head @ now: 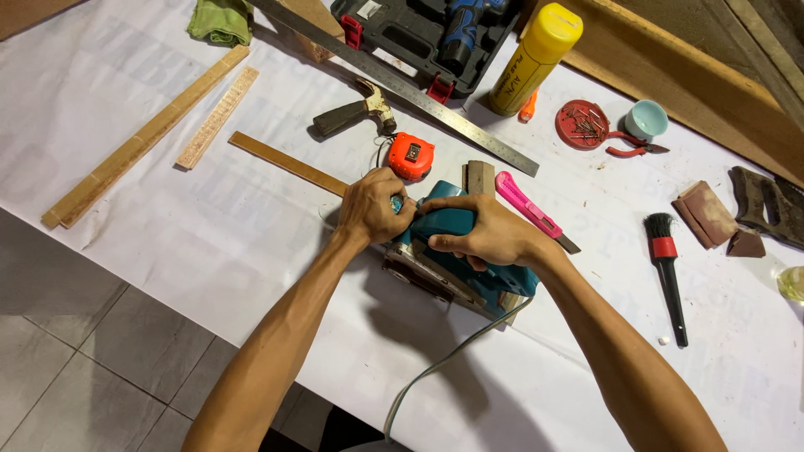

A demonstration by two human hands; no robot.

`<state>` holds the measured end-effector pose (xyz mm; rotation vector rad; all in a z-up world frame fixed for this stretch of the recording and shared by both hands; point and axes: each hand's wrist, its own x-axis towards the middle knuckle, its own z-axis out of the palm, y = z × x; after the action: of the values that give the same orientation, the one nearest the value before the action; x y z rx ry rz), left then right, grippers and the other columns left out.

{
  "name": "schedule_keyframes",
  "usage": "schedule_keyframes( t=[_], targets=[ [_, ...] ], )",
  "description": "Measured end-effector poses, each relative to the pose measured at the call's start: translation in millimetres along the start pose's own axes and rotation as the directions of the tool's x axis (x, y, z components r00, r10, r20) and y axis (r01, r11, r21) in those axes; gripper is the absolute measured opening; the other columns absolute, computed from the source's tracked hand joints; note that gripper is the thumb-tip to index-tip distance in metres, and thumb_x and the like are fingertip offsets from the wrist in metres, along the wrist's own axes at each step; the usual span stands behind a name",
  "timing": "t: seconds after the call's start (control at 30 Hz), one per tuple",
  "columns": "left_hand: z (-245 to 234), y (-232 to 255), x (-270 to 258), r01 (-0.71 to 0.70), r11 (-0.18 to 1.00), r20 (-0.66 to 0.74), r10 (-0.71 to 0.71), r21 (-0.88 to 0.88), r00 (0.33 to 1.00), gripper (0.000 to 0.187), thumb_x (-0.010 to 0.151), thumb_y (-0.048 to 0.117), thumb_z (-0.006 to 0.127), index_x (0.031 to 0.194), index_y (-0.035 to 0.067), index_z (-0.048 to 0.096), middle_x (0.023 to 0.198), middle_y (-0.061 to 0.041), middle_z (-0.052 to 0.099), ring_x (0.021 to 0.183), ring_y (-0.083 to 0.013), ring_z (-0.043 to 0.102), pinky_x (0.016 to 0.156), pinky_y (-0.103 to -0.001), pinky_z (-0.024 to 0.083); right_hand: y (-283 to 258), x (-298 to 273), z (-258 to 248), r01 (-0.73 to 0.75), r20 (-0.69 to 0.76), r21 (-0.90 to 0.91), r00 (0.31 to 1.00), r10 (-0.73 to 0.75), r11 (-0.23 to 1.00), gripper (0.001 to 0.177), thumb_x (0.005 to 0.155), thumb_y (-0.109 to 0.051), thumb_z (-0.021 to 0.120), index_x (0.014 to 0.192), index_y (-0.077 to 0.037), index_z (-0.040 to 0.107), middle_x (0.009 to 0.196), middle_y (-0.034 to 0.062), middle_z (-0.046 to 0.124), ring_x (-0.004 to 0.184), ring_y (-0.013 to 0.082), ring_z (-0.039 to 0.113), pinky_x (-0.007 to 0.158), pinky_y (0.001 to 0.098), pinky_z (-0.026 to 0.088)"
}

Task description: Sand a small piece of wood with an electric belt sander.

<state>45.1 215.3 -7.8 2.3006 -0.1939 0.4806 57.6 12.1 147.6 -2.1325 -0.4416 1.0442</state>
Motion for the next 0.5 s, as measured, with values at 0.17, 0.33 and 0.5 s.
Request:
schedule_keyframes(
  t=[0.17, 0.33, 0.5],
  targets=[
    [-23, -26, 3, 0.042, 0.999, -0.008, -0.041, 0.008, 0.999, 0.019, 0.075, 0.024, 0.074, 0.067, 0.009, 0.067, 0.079, -0.007, 0.062, 0.079, -0.0268, 0.063, 0.064, -0.043, 0.050, -36, 24, 7, -0.033, 0.013, -0.088, 0.999, 0.034, 0.996, 0.059, 0.081, -0.029, 0.078, 0.138, -0.021, 0.065, 0.060, 0.0028, 0.061, 0.044, 0.0129, 0.058, 0.041, 0.0305, 0.049],
    [-50, -53, 7, 0.114, 0.993, 0.037, -0.115, 0.029, 0.993, 0.020, 0.073, 0.024, 0.074, 0.065, 0.007, 0.066, 0.079, -0.007, 0.062, 0.078, -0.0253, 0.063, 0.063, -0.042, 0.050, -56, 51, 19, 0.031, 0.028, -0.105, 0.999, -0.028, 0.994, 0.059, 0.081, -0.029, 0.079, 0.138, -0.020, 0.066, 0.063, 0.0009, 0.065, 0.044, 0.0130, 0.058, 0.042, 0.0297, 0.048],
    [-84, -84, 17, 0.139, 0.989, 0.040, -0.140, 0.043, 0.989, 0.021, 0.073, 0.025, 0.074, 0.065, 0.007, 0.067, 0.079, -0.007, 0.062, 0.078, -0.0249, 0.062, 0.063, -0.042, 0.049, -83, 87, 33, 0.012, 0.004, -0.088, 1.000, -0.012, 0.996, 0.062, 0.080, -0.029, 0.080, 0.139, -0.019, 0.064, 0.063, 0.0050, 0.064, 0.044, 0.0131, 0.059, 0.041, 0.0304, 0.048]
  ],
)
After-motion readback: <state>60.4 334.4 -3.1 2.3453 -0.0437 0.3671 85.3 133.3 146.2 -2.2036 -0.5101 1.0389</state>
